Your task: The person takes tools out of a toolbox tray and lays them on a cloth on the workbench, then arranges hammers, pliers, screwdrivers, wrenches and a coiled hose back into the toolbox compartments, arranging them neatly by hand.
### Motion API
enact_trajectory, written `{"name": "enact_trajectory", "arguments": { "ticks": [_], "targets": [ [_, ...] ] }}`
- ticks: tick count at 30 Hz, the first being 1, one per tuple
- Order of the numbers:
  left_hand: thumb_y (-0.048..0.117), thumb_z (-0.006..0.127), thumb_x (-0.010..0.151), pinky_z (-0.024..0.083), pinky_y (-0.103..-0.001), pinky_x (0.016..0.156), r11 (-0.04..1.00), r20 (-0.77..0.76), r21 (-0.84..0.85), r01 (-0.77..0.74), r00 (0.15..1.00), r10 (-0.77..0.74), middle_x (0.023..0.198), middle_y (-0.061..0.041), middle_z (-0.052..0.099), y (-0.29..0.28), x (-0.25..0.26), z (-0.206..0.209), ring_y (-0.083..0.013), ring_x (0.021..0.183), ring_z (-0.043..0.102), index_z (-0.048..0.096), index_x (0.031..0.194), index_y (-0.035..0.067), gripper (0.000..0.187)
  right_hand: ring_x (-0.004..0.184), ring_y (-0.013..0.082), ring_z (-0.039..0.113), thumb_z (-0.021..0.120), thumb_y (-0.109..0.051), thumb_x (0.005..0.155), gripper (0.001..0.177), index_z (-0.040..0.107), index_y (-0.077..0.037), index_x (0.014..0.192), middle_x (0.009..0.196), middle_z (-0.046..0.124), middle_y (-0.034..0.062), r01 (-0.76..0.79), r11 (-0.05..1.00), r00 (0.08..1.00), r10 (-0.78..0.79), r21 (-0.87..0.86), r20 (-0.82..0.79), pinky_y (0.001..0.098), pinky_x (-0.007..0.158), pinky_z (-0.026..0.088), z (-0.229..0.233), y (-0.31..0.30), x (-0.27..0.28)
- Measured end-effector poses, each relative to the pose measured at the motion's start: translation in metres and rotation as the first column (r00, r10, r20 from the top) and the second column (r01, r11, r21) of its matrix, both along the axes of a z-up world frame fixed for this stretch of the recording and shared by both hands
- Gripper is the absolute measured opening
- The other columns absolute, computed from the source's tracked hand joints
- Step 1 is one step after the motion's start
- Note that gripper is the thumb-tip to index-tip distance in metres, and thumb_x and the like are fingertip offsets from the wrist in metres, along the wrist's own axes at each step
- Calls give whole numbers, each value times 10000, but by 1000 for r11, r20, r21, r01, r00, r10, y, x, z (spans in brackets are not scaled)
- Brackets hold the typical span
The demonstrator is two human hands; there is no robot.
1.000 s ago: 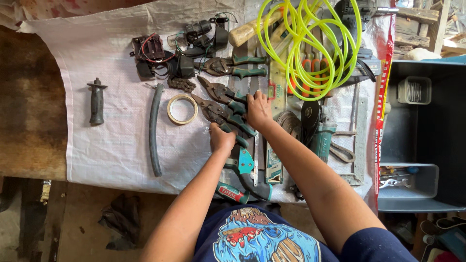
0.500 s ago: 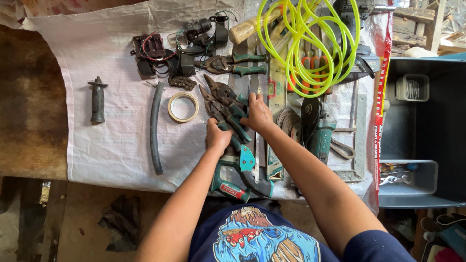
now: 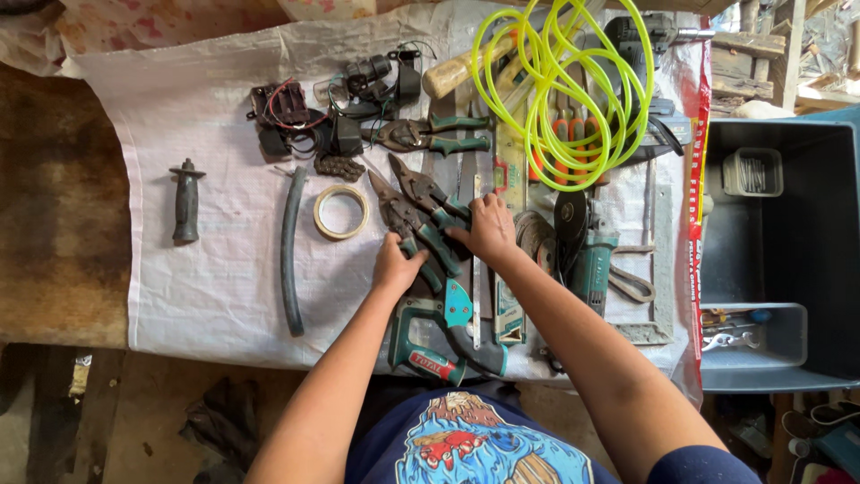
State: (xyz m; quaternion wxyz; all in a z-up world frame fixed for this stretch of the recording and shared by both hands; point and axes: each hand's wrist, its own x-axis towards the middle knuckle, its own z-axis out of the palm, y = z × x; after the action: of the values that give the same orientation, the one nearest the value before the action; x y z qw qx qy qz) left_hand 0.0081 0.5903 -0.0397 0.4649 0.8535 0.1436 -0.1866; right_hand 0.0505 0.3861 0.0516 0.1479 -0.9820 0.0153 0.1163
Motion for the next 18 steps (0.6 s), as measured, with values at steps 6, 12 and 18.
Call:
{"name": "enact_trajectory", "arguments": {
  "ticks": [6,12,18],
  "targets": [
    [468,742,907,537,-407,870,989,-44,-147,8,999,-15,1049,-191,710,24,2,-39,-327,976,688,566,1161,6,555,1119,419,549,800,-169,772,502,618,-40,1222,1209,555,213,-42,998,983,32,55,179,484,949,467,-6,-1,45],
    [315,820,822,552,-384,797,975,-22,-212,71,997,-78,975,-161,694,24,-2,-50,-267,879,684,545,1155,-7,538,1246,411,508,662,-20,838,338,607,-51,1170,1343,524,198,-56,995,982,69,-78,176,489,1013,452,-28,1,107],
    [248,822,816,546,-394,757,967,71,-246,69,996,-53,966,-154,665,19,-9,-55,-263,821,667,560,1108,-18,474,1342,397,429,610,-28,696,734,454,-1,1413,1434,478,223,-217,934,900,304,-283,313,524,1087,299,-56,-1,152]
  ]
}}
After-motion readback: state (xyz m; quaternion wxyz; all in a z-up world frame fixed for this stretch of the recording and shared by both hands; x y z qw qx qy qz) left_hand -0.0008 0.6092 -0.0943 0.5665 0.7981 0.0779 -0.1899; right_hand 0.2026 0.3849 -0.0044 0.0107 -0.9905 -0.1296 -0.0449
